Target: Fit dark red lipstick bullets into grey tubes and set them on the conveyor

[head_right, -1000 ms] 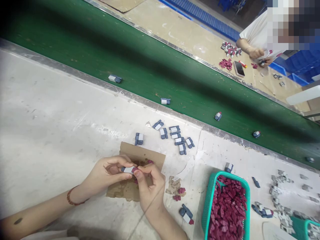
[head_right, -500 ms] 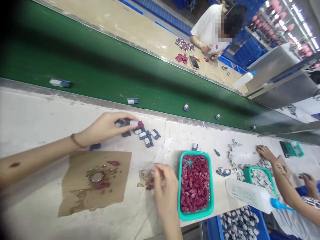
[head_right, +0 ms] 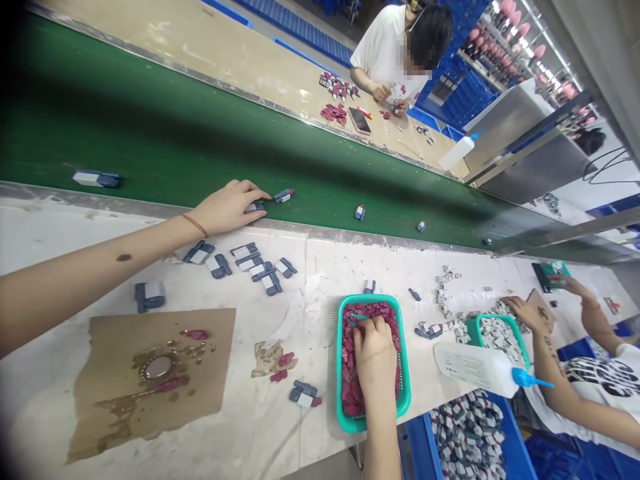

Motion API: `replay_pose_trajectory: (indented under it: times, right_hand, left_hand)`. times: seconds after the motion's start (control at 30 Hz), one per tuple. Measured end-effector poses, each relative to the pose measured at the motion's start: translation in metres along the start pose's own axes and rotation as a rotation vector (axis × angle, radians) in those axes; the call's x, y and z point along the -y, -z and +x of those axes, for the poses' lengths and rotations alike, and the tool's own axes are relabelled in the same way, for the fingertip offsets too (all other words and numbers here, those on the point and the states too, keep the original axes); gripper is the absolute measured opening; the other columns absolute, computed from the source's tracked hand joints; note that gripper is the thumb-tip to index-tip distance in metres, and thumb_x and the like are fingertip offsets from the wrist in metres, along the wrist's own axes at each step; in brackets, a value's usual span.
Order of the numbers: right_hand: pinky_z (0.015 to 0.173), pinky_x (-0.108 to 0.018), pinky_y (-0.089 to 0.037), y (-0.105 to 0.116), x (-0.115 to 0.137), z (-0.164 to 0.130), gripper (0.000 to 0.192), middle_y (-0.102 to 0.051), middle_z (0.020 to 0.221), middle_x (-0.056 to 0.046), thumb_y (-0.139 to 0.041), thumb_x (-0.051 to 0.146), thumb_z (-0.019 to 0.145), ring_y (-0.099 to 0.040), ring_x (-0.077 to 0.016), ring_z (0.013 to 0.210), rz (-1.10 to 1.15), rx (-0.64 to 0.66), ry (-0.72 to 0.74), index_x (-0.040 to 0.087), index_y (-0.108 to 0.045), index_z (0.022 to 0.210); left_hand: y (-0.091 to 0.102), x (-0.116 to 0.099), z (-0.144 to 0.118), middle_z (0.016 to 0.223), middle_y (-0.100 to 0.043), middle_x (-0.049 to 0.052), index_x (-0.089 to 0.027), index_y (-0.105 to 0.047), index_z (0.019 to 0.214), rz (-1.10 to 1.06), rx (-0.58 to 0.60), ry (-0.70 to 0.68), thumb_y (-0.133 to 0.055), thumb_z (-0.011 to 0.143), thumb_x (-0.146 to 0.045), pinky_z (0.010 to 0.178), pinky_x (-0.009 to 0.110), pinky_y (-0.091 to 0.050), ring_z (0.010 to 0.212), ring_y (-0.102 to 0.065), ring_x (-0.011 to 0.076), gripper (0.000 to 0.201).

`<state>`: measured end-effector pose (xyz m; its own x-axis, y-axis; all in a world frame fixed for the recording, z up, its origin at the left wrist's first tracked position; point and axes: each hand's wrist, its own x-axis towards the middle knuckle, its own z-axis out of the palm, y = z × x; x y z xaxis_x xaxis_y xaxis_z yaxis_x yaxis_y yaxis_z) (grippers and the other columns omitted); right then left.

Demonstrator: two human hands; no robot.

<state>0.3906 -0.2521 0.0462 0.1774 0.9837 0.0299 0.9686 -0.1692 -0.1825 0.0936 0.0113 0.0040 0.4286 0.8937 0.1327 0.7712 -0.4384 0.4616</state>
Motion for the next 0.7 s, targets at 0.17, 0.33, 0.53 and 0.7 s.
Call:
replay_pose_trajectory:
  times: [0.17,0.33,0.53,0.7]
  right_hand:
    - [0.074,-0.041,-0.048,-0.001,-0.003,0.0,0.019,-0.064,0.087,-0.01,-0.052,0.021,0.085,-0.061,-0.0296,0.083,-0.031,0.011,0.008,0.021,-0.071,0.089]
    - [0.073,-0.04,-0.048,0.004,-0.004,0.002,0.02,-0.065,0.087,-0.01,-0.051,0.023,0.085,-0.062,-0.0289,0.083,0.08,-0.009,-0.002,0.022,-0.071,0.083]
    - [0.064,-0.033,-0.052,0.021,0.02,-0.004,0.028,-0.071,0.08,-0.007,-0.057,0.042,0.088,-0.066,-0.0225,0.071,0.595,0.045,-0.167,0.018,-0.069,0.096]
    - [0.068,-0.03,-0.054,0.013,0.072,-0.007,0.022,-0.073,0.086,-0.007,-0.067,0.037,0.083,-0.067,-0.0198,0.076,0.821,-0.001,-0.095,0.019,-0.071,0.094]
  left_hand:
    - [0.009,0.0,-0.008,0.11,-0.063,0.016,-0.014,-0.067,0.114,-0.048,0.048,0.018,-0.046,0.085,-0.031,0.096,0.046,-0.044,0.109,-0.056,0.0364,0.04]
    - [0.016,-0.012,-0.01,0.109,-0.068,0.016,-0.01,-0.065,0.116,-0.181,-0.013,0.087,-0.044,0.087,-0.033,0.091,0.04,-0.049,0.099,-0.064,0.0309,0.042]
    - [0.044,-0.015,-0.066,0.089,-0.074,0.011,-0.01,-0.064,0.113,-0.78,0.009,0.397,-0.045,0.089,-0.036,0.054,0.027,-0.053,0.056,-0.065,0.017,0.04]
    - [0.063,-0.015,-0.138,0.086,-0.075,0.007,-0.018,-0.068,0.095,-1.211,0.11,0.588,-0.079,0.065,-0.044,0.067,0.03,-0.058,0.075,-0.071,0.0223,0.041]
